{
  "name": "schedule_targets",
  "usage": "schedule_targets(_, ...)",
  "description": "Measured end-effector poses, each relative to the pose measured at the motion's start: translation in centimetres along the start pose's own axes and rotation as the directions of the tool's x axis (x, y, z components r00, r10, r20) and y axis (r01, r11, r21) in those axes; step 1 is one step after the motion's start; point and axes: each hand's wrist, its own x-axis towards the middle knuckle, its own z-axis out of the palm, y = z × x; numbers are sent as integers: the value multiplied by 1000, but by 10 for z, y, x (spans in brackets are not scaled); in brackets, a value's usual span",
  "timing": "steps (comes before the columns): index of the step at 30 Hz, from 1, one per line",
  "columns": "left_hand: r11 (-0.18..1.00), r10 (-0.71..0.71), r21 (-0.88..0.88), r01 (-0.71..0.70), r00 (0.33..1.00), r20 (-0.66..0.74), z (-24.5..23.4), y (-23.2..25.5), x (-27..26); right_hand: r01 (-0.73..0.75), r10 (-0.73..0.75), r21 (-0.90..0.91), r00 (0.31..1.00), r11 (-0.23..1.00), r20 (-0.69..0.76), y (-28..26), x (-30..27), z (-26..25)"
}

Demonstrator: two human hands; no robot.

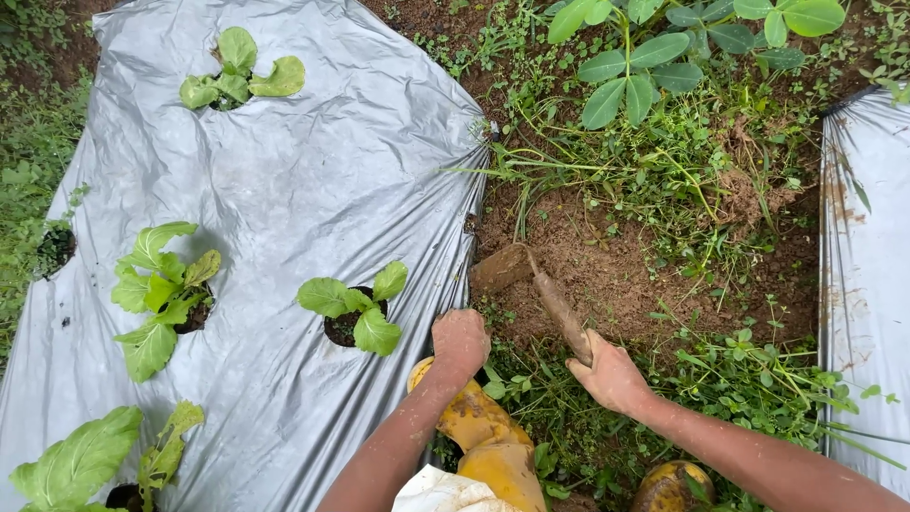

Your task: The person uses a hoe to remove weeds from the soil between rows of crops covered with plastic mulch. They repeatedly strike the ground to loosen the soil and pull out the weeds by hand.

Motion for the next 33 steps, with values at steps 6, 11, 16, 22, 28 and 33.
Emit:
schedule_targets(6, 1000, 7, 14, -7, 999, 32, -30, 11, -7, 25, -25, -2, 999, 1000, 25, -8, -10, -17)
schedule_targets(11, 993, -30, 116, 15, 991, 128, -31, 11, -7, -61, 89, -172, 983, 983, 160, 15, -6, -4)
schedule_targets(16, 979, 39, 191, -77, 981, 192, -28, 9, -8, 4, 33, -220, 986, 975, 162, 28, -11, 0)
schedule_targets(22, 987, 76, 115, -114, 953, 294, -55, 22, -23, -131, 184, -236, 958, 963, 220, 46, -31, 9)
schedule_targets(28, 926, 355, 62, -374, 913, 199, -48, 25, -35, -110, 137, -138, 969, 984, 207, 57, -41, 20)
schedule_targets(33, 941, 282, 99, -325, 909, 306, -25, 28, -41, -164, 200, -186, 960, 969, 197, 32, -41, -2)
